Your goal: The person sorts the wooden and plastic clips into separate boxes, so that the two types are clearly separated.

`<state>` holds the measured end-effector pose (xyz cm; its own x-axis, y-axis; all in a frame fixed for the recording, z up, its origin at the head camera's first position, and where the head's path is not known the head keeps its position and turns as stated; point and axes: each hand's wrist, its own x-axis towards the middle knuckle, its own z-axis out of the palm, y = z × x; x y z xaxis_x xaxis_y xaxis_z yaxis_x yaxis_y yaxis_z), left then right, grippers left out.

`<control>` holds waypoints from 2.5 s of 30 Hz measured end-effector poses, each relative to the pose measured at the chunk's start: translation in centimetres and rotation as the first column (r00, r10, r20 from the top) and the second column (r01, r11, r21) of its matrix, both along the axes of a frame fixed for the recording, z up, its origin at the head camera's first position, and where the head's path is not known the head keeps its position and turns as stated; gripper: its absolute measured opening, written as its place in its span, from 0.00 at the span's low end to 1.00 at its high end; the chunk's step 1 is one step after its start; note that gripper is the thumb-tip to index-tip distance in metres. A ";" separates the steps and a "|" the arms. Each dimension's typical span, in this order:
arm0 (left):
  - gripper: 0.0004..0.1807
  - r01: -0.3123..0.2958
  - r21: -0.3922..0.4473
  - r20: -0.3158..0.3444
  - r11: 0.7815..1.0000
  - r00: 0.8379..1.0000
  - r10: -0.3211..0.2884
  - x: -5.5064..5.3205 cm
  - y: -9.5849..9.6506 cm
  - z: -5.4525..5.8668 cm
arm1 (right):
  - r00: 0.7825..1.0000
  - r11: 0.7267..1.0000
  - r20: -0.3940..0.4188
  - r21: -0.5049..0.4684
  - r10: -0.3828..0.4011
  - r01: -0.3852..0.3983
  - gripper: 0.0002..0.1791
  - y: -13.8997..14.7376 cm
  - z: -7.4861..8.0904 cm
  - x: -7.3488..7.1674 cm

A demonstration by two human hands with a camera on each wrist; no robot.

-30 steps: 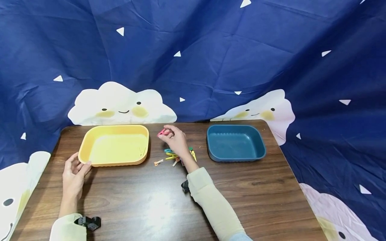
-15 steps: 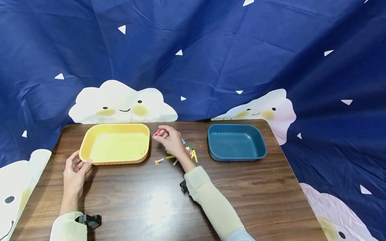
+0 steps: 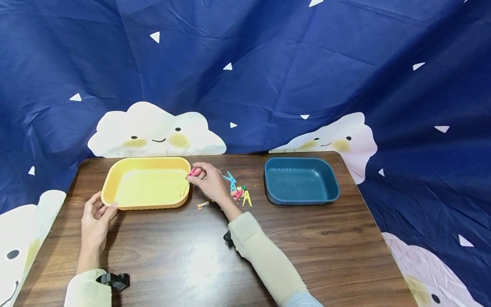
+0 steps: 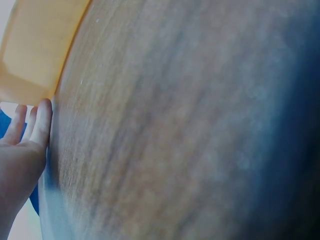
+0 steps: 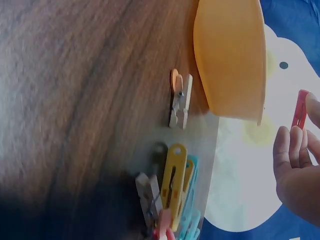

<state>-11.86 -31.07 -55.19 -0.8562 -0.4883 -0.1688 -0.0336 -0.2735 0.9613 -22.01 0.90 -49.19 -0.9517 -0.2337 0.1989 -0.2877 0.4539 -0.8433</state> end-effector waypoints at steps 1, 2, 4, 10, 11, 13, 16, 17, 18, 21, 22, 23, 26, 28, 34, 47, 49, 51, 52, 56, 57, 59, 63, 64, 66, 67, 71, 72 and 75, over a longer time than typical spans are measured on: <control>0.34 0.001 -0.005 -0.003 1.000 1.000 -0.001 0.0 0.0 0.0 | 1.000 1.000 0.002 0.004 0.002 -0.002 0.26 -0.1 0.0 0.1; 0.34 0.004 -0.009 -0.005 1.000 1.000 -0.004 0.0 0.0 -0.1 | 1.000 1.000 0.003 0.009 0.004 -0.004 0.26 -0.2 -0.1 0.1; 0.34 0.012 -0.007 -0.007 1.000 1.000 -0.012 -0.1 0.1 -0.2 | 1.000 1.000 -0.002 0.024 0.000 0.000 0.26 -0.3 -0.1 0.2; 0.34 0.016 -0.007 -0.013 1.000 1.000 -0.016 -0.3 0.2 -0.3 | 1.000 0.998 -0.018 0.054 0.017 -0.016 0.26 -0.8 -0.6 0.2; 0.33 0.012 -0.011 -0.015 1.000 1.000 -0.012 -0.3 0.2 -0.3 | 1.000 0.998 -0.016 0.055 0.025 -0.025 0.26 -1.0 -0.7 0.3; 0.33 0.006 -0.011 -0.016 1.000 1.000 -0.006 -0.2 0.1 -0.2 | 0.999 0.998 -0.008 0.057 0.037 -0.037 0.27 -1.2 -0.8 0.3; 0.33 -0.002 -0.011 -0.006 1.000 1.000 0.002 -0.1 0.1 -0.1 | 0.999 0.996 0.000 0.069 0.048 -0.048 0.27 -1.7 -1.1 0.5; 0.33 -0.004 -0.009 -0.005 1.000 1.000 0.004 -0.1 0.1 -0.1 | 0.999 0.996 -0.001 0.071 0.052 -0.052 0.27 -1.8 -1.2 0.5; 0.33 -0.006 -0.009 -0.004 1.000 1.000 0.006 0.0 0.0 -0.1 | 0.998 0.996 -0.003 0.072 0.057 -0.057 0.27 -1.9 -1.4 0.5; 0.33 -0.005 -0.005 -0.012 1.000 1.000 0.005 0.1 0.0 -0.1 | 0.997 0.994 -0.012 0.083 0.077 -0.076 0.27 -2.2 -1.7 0.6; 0.33 -0.004 -0.006 -0.015 1.000 1.000 0.004 0.1 0.0 -0.1 | 0.996 0.993 -0.013 0.086 0.086 -0.085 0.27 -2.3 -1.8 0.6; 0.33 -0.003 -0.005 -0.018 1.000 1.000 0.003 0.2 0.0 -0.1 | 0.996 0.992 -0.010 0.089 0.093 -0.092 0.27 -2.4 -1.9 0.6; 0.33 -0.002 -0.008 -0.020 1.000 1.000 0.002 0.3 -0.1 -0.3 | 0.993 0.988 0.001 0.102 0.117 -0.117 0.27 -2.5 -2.0 0.8; 0.33 0.001 -0.021 -0.011 1.000 1.000 -0.001 0.3 0.0 -0.4 | 0.992 0.986 0.010 0.104 0.128 -0.128 0.27 -2.6 -2.1 1.0; 0.33 0.006 -0.016 -0.027 1.000 1.000 -0.007 0.3 -0.1 -0.4 | 0.991 0.983 -0.009 0.125 0.133 -0.131 0.27 -2.9 -2.1 1.1; 0.33 0.012 -0.022 -0.017 1.000 1.000 -0.012 0.4 0.0 -0.2 | 0.990 0.983 -0.029 0.122 0.138 -0.134 0.23 -2.9 -2.3 0.8; 0.33 0.012 -0.028 -0.016 1.000 1.000 -0.012 0.3 0.0 -0.2 | 0.990 0.984 -0.027 0.118 0.139 -0.135 0.23 -2.8 -2.4 0.7; 0.34 0.009 -0.020 -0.011 1.000 1.000 -0.009 0.2 0.0 -0.2 | 0.990 0.984 -0.025 0.111 0.141 -0.137 0.23 -2.8 -2.4 0.7; 0.34 0.008 -0.017 -0.010 1.000 1.000 -0.009 0.2 0.0 -0.2 | 0.990 0.985 -0.024 0.107 0.140 -0.137 0.22 -2.7 -2.4 0.7; 0.34 0.004 -0.009 -0.003 1.000 1.000 -0.004 0.2 -0.1 -0.1 | 0.989 0.987 -0.009 0.065 0.147 -0.146 0.21 -2.6 -2.5 0.6; 0.34 0.004 -0.006 -0.004 1.000 1.000 -0.004 0.2 -0.1 -0.1 | 0.989 0.988 -0.007 0.051 0.146 -0.145 0.21 -2.5 -2.6 0.6; 0.34 0.004 -0.008 -0.003 1.000 1.000 -0.004 0.2 -0.1 -0.2 | 0.989 0.989 0.001 0.018 0.145 -0.145 0.20 -2.3 -2.7 0.7; 0.33 0.009 -0.020 -0.015 1.000 1.000 -0.010 0.2 -0.1 -0.3 | 0.989 0.989 0.024 -0.028 0.145 -0.144 0.18 -2.0 -3.0 0.7; 0.33 0.013 -0.025 -0.020 1.000 1.000 -0.013 0.3 -0.1 -0.3 | 0.989 0.989 0.032 -0.036 0.147 -0.146 0.19 -1.9 -3.1 0.7; 0.33 0.014 -0.031 -0.031 0.999 0.999 -0.015 0.4 0.0 -0.4 | 0.988 0.988 0.043 -0.048 0.150 -0.148 0.20 -1.7 -3.1 0.7; 0.33 0.015 -0.033 -0.034 0.999 0.999 -0.016 0.4 0.0 -0.5 | 0.987 0.987 0.046 -0.054 0.152 -0.150 0.20 -1.6 -3.1 0.7; 0.33 0.016 -0.027 -0.035 0.999 0.999 -0.017 0.5 0.0 -0.5 | 0.987 0.986 0.051 -0.078 0.152 -0.148 0.22 -1.2 -3.1 0.5; 0.33 0.016 -0.024 -0.032 1.000 0.999 -0.017 0.4 0.0 -0.5 | 0.987 0.985 0.054 -0.083 0.153 -0.148 0.22 -1.1 -3.0 0.5; 0.34 0.013 -0.022 -0.014 1.000 1.000 -0.013 0.3 0.0 -0.4 | 0.984 0.983 0.074 -0.099 0.161 -0.154 0.23 -0.9 -3.2 0.3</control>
